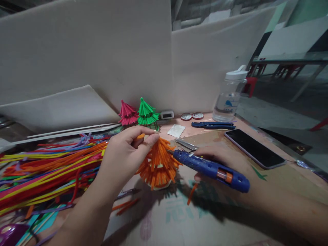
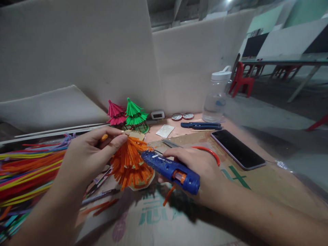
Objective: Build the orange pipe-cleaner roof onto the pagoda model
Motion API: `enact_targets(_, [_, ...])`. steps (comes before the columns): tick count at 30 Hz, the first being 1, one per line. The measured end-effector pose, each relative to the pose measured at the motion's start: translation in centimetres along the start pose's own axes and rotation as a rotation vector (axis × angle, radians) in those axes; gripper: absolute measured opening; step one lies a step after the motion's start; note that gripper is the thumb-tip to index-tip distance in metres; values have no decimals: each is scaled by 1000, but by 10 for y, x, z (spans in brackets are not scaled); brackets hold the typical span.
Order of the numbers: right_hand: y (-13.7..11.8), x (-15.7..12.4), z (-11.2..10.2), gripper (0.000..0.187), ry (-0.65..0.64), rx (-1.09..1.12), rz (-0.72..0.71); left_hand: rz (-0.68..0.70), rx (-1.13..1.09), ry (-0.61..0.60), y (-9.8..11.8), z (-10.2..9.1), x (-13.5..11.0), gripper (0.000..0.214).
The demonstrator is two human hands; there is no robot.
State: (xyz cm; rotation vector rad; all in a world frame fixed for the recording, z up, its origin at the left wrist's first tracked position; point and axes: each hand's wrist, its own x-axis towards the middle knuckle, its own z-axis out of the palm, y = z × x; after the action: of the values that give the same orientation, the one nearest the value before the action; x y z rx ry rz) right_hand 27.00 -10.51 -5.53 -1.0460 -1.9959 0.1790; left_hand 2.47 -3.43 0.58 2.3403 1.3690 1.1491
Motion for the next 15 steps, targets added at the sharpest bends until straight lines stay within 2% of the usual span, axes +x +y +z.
enact_targets(9, [-1, 1, -2, 29, -1, -24, 23, 8, 23, -7, 3, -2, 3, 15])
enact_targets(15, [3, -2, 0, 27, -49, -26, 71, -35, -1, -6, 1, -1, 4, 18])
